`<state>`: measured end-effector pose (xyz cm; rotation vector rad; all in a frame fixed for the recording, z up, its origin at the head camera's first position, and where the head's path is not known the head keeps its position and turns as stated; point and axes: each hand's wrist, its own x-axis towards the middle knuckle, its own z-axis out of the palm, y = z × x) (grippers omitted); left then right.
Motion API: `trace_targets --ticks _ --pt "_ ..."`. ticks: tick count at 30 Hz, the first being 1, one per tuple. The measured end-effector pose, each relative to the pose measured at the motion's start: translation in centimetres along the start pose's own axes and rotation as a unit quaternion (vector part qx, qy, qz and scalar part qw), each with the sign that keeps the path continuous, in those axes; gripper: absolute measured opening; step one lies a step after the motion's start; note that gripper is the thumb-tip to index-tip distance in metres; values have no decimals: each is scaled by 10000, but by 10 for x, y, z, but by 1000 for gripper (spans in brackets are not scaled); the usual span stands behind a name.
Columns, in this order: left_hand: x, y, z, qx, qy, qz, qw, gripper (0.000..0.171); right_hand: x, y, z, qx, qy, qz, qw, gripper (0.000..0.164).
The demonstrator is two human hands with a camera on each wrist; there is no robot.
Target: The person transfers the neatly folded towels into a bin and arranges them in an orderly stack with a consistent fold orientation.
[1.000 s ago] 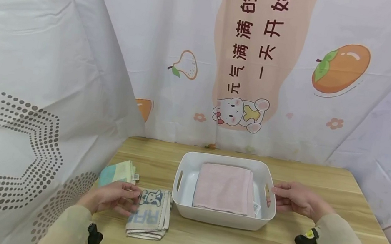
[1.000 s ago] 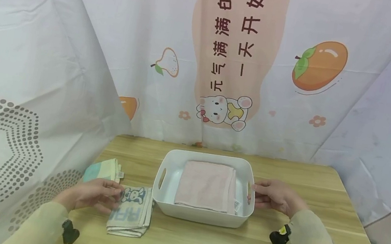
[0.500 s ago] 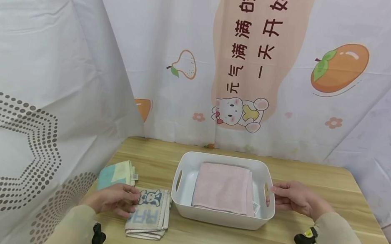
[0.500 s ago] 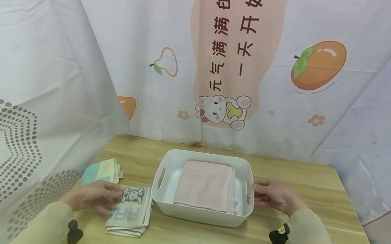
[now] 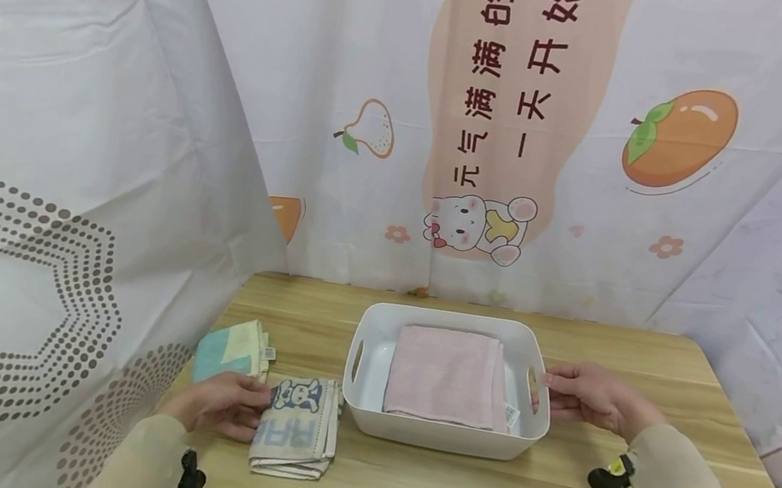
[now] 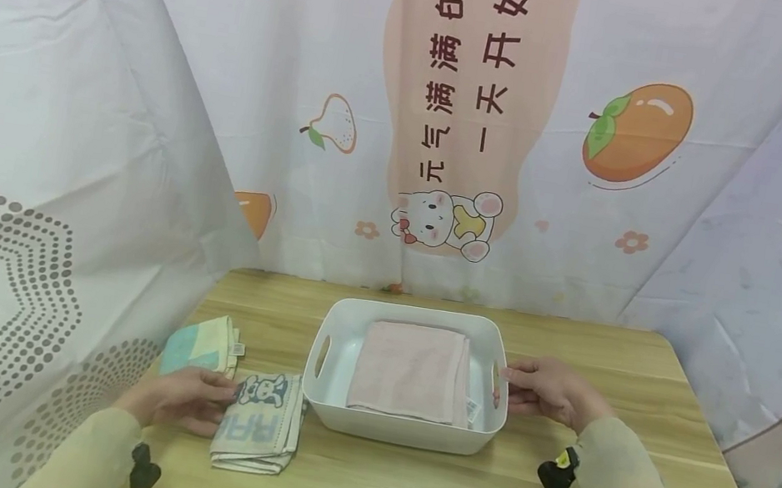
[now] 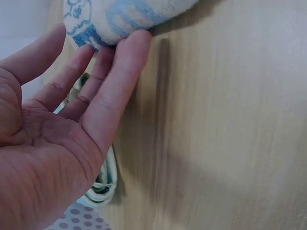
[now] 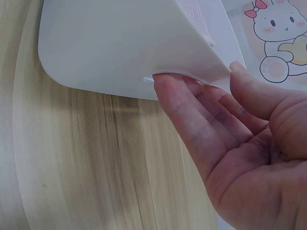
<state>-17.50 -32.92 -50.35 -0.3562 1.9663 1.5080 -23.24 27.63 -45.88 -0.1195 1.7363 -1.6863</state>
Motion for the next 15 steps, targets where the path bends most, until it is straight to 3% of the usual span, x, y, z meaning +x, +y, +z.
trace_targets --ticks 15 --pt "8 -7 -2 -98 252 -128 9996 48 0 0 1 56 54 41 10000 38"
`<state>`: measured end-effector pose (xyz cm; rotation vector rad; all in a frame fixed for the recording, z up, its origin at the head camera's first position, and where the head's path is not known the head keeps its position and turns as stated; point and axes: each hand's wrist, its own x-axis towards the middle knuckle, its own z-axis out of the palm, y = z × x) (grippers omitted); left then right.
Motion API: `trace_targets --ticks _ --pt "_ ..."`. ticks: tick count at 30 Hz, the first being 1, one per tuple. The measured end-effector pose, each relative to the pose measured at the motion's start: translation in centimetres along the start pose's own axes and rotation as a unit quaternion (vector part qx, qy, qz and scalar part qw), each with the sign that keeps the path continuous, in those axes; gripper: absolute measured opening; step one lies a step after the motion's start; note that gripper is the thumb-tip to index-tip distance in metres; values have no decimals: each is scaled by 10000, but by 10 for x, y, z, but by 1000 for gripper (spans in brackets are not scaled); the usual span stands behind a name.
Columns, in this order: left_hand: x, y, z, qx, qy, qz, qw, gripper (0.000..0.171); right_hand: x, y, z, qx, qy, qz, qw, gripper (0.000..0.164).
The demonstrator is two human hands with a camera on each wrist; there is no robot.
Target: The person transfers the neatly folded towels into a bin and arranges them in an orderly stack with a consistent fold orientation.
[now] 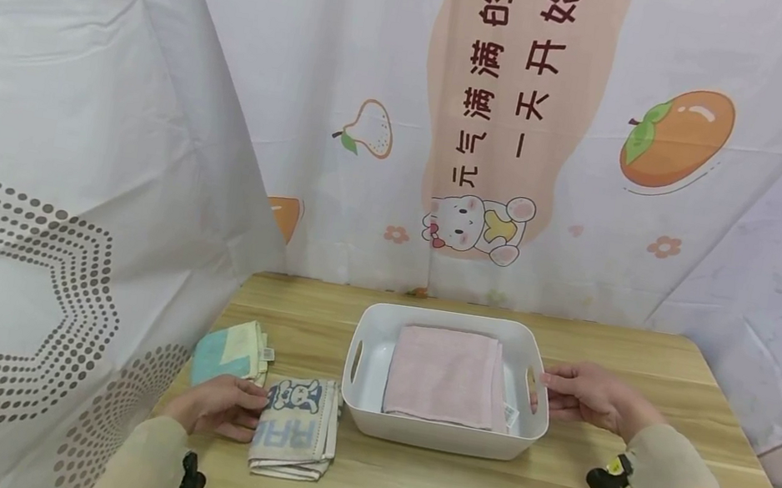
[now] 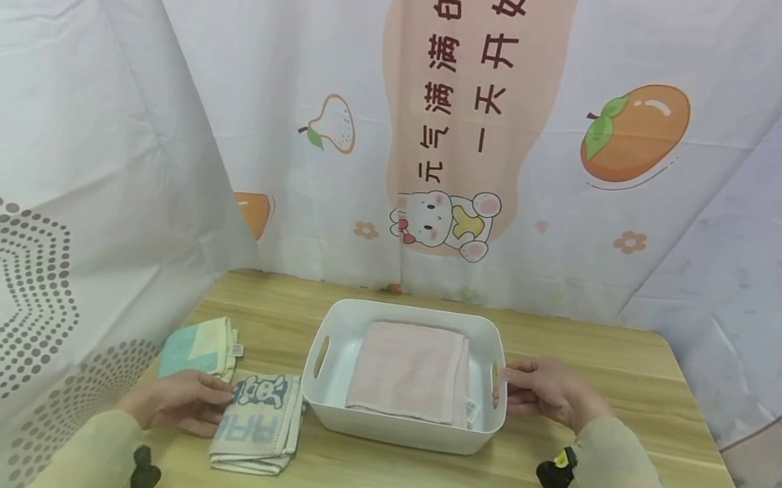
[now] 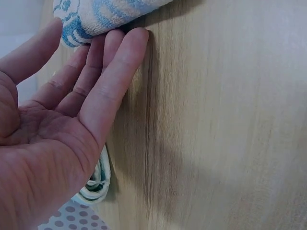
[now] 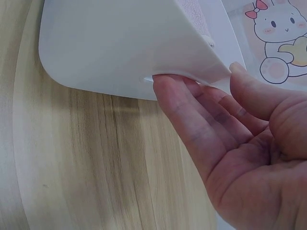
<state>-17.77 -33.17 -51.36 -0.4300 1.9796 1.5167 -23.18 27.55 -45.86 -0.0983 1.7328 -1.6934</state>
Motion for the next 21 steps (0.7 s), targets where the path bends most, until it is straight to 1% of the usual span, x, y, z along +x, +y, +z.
trace_targets --ticks 6,12,18,21 --pt "-1 -1 -2 -177 -114 -3 9998 46 0 -1 1 -37 30 21 10000 38" --pt "-2 0 -3 -287 -249 -47 9993 46 1 0 1 -48 39 61 10000 42" --pt "0 2 -1 -160 -219 -130 9995 40 1 -2 2 -106 95 78 9999 40" --pt "1 3 1 -164 -146 -223 9995 36 1 -3 3 -132 111 100 9998 40"
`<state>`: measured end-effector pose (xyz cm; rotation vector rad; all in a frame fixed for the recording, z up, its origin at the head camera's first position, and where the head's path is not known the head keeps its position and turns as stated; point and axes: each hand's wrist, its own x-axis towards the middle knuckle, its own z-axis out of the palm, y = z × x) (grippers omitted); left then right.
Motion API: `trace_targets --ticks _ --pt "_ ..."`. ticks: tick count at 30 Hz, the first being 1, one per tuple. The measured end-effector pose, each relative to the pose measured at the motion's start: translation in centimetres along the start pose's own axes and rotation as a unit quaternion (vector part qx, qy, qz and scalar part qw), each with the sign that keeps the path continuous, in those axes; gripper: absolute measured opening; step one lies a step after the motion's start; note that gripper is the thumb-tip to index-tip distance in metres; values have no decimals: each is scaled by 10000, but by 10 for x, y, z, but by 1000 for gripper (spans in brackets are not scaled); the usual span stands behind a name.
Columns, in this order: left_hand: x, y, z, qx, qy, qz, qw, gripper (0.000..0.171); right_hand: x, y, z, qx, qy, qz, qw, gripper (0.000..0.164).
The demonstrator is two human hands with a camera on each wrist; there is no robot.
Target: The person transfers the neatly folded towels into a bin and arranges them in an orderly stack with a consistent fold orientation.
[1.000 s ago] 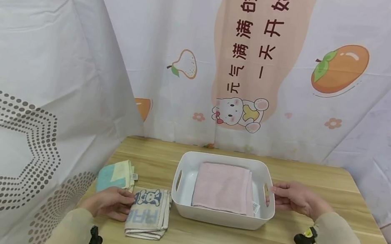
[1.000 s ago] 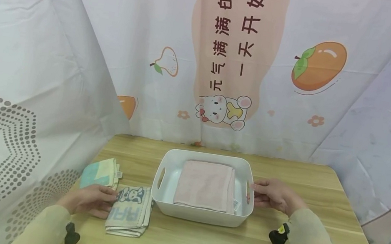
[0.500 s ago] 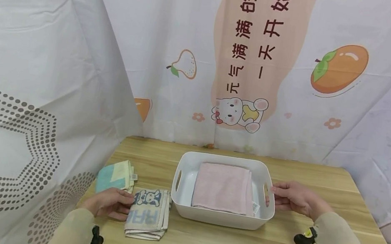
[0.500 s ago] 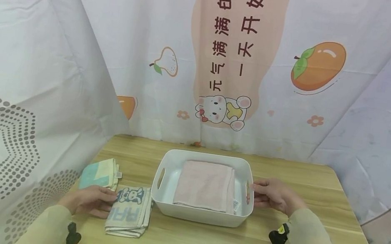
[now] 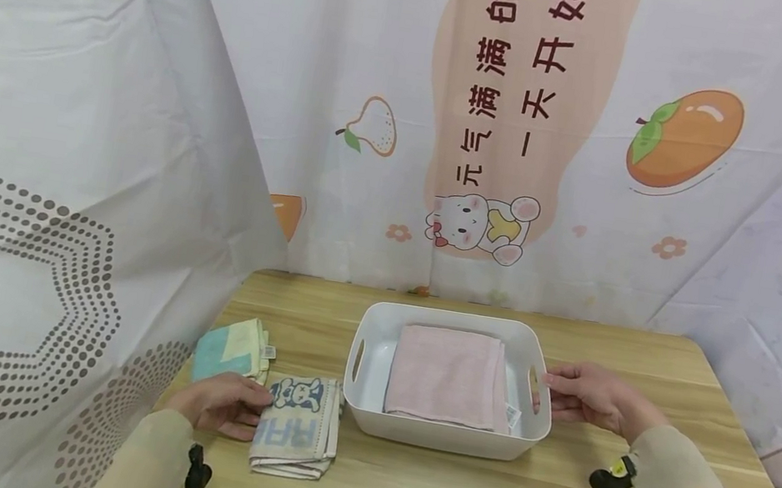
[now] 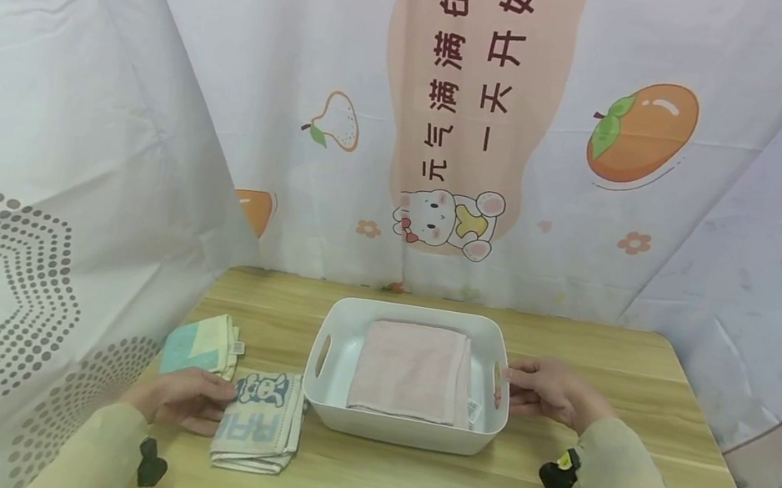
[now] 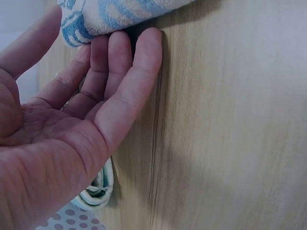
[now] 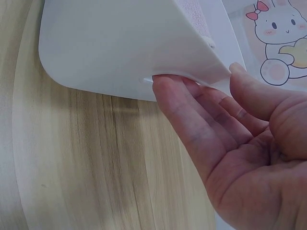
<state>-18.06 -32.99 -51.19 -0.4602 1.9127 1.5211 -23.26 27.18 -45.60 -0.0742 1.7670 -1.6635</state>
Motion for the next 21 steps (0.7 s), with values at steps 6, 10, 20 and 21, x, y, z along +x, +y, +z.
trace_targets --ticks 6,10,20,21 --pt "-2 4 6 107 -3 -63 9999 30 -1 -1 1 -60 28 18 10000 42" --pt "-4 7 10 136 -94 -11 9999 24 -2 0 0 -54 57 34 10000 42" --pt "-6 7 14 298 -1 54 9995 17 0 1 -2 -68 101 71 9999 42" --pt "-6 7 14 314 -2 85 9995 16 0 1 -2 -86 106 74 9999 42"
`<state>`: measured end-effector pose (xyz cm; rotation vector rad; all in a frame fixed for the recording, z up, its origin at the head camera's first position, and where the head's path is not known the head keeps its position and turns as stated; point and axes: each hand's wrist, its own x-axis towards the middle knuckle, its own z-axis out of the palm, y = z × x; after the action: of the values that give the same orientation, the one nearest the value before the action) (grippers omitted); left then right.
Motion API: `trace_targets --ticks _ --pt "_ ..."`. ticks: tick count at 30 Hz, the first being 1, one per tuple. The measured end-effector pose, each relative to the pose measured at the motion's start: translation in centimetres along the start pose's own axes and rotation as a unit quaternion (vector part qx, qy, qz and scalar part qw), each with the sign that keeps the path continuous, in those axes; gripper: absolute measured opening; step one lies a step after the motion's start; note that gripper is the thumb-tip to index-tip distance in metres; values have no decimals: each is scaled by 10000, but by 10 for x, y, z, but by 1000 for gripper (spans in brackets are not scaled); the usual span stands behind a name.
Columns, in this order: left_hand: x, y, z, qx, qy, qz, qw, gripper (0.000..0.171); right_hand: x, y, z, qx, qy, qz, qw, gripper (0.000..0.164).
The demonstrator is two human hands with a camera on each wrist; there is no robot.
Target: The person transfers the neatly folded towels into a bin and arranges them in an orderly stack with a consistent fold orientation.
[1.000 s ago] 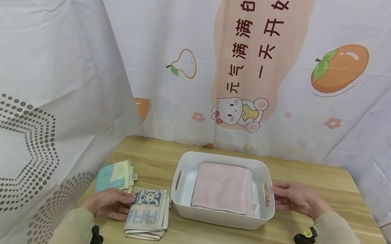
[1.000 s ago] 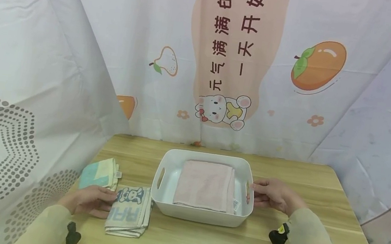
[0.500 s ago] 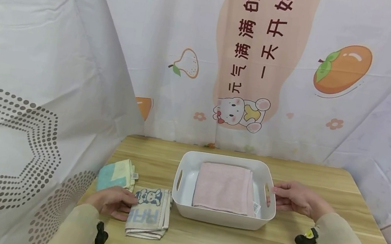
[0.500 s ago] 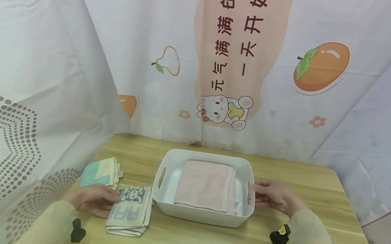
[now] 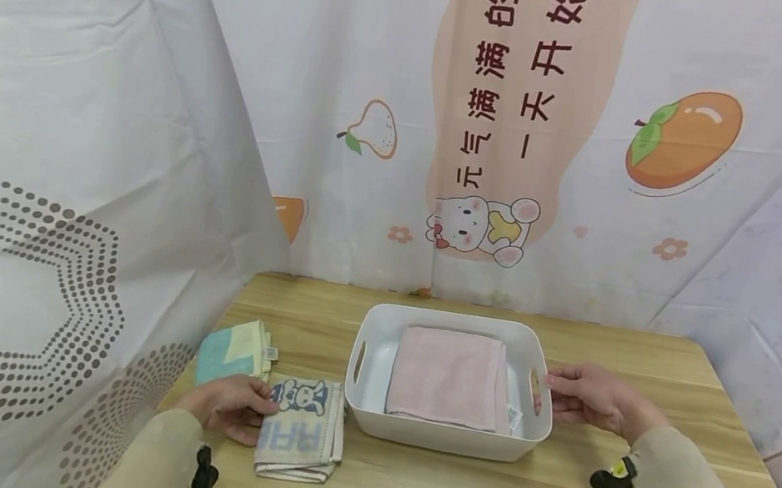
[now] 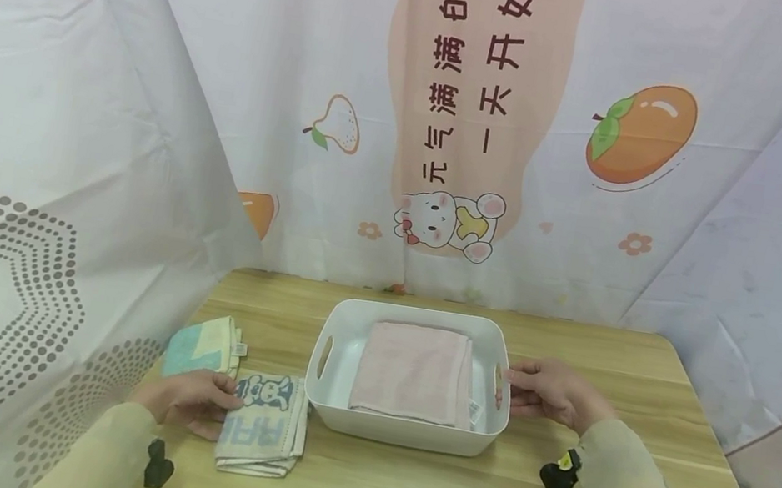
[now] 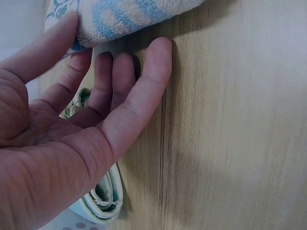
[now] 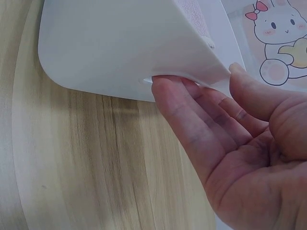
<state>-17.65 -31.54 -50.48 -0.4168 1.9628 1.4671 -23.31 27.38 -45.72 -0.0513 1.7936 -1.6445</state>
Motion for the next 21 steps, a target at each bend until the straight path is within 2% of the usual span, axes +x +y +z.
trace_targets --ticks 6,14,17,21 --pt "2 -1 -1 97 -36 121 9999 13 1 1 -2 -24 46 33 10000 41" --pt "6 2 -3 54 -220 -49 9997 21 3 2 -2 42 -101 -66 9999 44" --pt "7 4 -2 51 -338 -81 9994 35 3 2 -2 70 -118 -72 9999 41" --pt "9 7 1 137 -546 -49 9984 63 2 2 -3 124 -130 -75 9998 39"
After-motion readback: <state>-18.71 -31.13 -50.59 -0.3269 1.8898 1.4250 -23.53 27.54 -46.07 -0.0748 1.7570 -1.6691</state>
